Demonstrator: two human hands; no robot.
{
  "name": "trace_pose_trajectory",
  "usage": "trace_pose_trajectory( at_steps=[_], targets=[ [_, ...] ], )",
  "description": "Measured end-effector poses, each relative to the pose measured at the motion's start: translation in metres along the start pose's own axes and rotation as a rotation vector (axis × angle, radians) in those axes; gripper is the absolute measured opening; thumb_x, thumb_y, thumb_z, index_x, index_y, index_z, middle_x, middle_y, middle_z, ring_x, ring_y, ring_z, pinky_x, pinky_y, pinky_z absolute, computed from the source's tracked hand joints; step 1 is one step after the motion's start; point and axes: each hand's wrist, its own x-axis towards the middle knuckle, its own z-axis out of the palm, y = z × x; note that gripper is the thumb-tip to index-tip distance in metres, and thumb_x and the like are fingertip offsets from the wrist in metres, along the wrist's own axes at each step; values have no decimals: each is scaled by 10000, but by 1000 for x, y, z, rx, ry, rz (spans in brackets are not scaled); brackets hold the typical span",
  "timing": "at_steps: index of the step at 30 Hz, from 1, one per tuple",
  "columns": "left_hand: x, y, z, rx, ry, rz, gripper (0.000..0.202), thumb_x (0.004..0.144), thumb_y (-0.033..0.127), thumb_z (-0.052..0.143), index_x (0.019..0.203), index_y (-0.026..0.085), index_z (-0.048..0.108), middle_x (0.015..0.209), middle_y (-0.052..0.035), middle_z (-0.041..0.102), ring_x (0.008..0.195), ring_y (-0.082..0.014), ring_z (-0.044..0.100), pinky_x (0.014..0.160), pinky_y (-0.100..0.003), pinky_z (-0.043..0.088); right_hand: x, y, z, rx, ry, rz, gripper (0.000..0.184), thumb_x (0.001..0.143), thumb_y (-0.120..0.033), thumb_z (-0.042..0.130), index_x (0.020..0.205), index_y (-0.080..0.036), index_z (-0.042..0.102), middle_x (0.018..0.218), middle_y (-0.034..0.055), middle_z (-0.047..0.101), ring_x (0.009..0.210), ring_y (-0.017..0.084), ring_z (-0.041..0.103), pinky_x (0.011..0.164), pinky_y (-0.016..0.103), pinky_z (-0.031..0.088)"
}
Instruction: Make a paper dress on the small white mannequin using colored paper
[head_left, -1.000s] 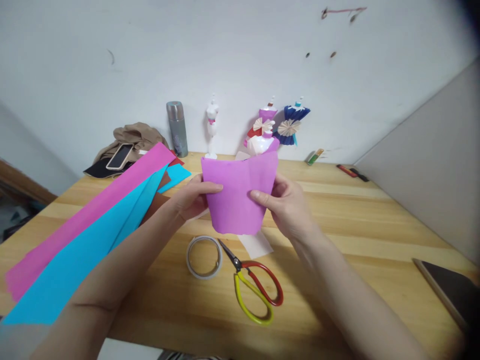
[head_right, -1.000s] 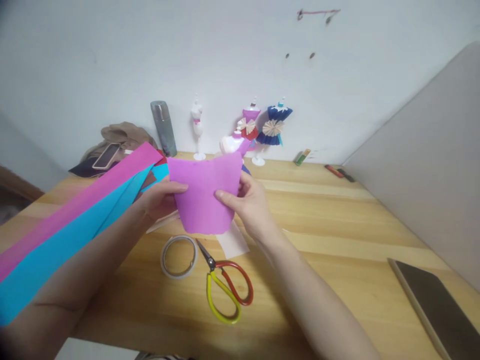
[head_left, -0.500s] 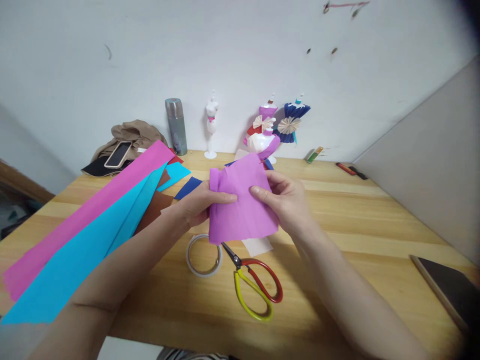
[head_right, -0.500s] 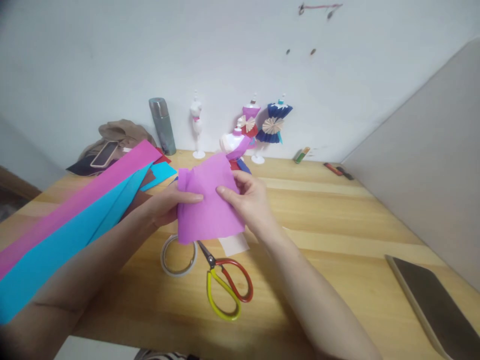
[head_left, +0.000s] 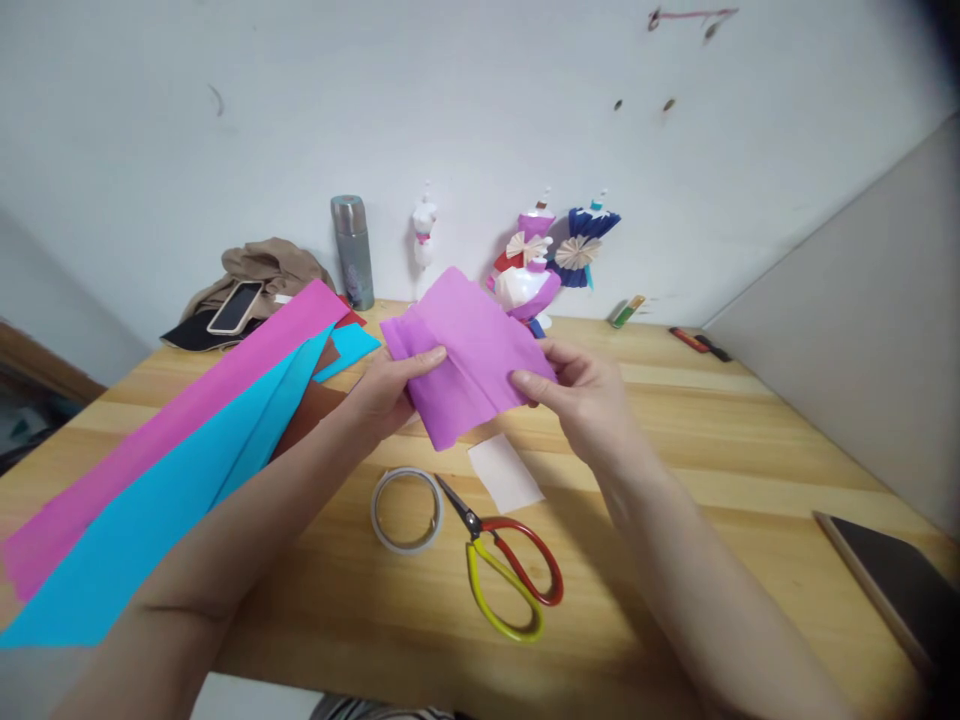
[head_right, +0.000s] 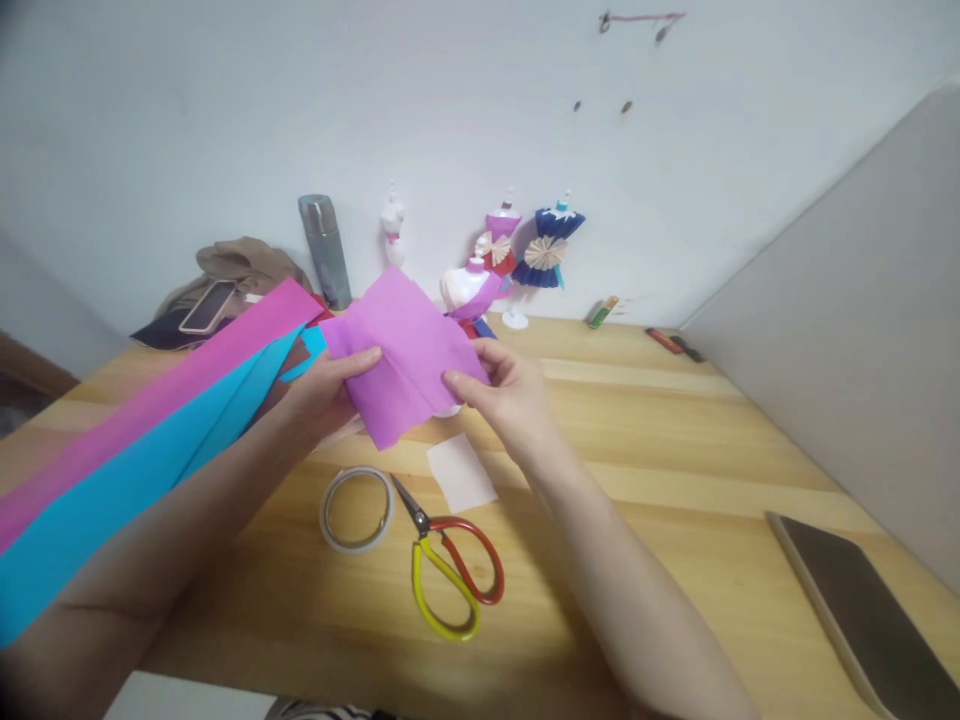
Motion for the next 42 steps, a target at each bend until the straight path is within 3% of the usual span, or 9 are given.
trace_pose_trajectory(
  at_steps=[4,9,15,20,25,31,36,40,42],
  targets=[
    [0,-2,0,-21,2,-8,492,734,235,810,1204,192,671,1133,-93,757,1181,-298,653,1046,-442,494,3,1,-1,3,77,-58,184,645,-327,830,644,-240,668,550,-27,598,476,119,490,441,276,427],
    [0,-2,-3,-18,-76,-54,494,790,271,771,1261,206,638,1138,-98,754,1208,-298,639,1037,-442,506,6,3,-4,22,131,-112,142,671,-298,800,602,-238,691,503,-28,569,451,111,474,413,260,397],
    [10,10,-21,73,-173,-99,587,651,321,882,1187,191,680,1062,-106,773,1029,-299,717,836,-361,579,8,2,-11,74,290,-202,74,684,-260,786,679,-220,724,529,-31,585,445,89,467,408,232,367],
    [15,20,-33,142,-305,-135,507,619,287,897,1074,164,712,1013,-101,784,1052,-294,717,892,-366,574,9,-6,-18,128,443,-296,105,674,-194,783,630,-179,689,463,-48,542,397,68,458,391,219,342],
    [17,22,-37,149,-237,-123,469,608,294,897,1025,159,730,997,-79,790,1061,-292,718,929,-364,564,13,-15,-24,175,552,-355,119,599,-166,773,578,-164,656,418,-58,510,348,57,429,354,210,295],
    [21,22,-37,141,-123,-24,394,638,305,875,962,131,732,955,-116,791,1056,-292,719,942,-388,554,14,-19,-30,201,652,-386,89,549,-154,744,570,-171,660,436,-61,519,358,62,418,339,207,315],
    [25,22,-40,157,-9,69,357,652,278,850,955,139,723,897,-93,785,994,-264,728,921,-374,548,11,-16,-26,142,572,-400,90,579,-148,759,578,-172,673,431,-64,512,370,69,426,363,214,316],
    [24,35,-41,260,121,207,338,659,286,829,945,155,705,859,-63,762,872,-226,718,867,-366,549,5,-10,-24,29,336,-346,57,675,-214,785,705,-181,750,506,-24,615,421,102,516,421,240,396],
    [19,49,-38,443,198,336,336,660,284,813,948,153,699,846,-43,740,809,-207,690,804,-348,539,2,-8,-24,-11,232,-371,162,729,-292,778,867,-209,797,664,18,710,532,146,615,491,279,473]
  ],
)
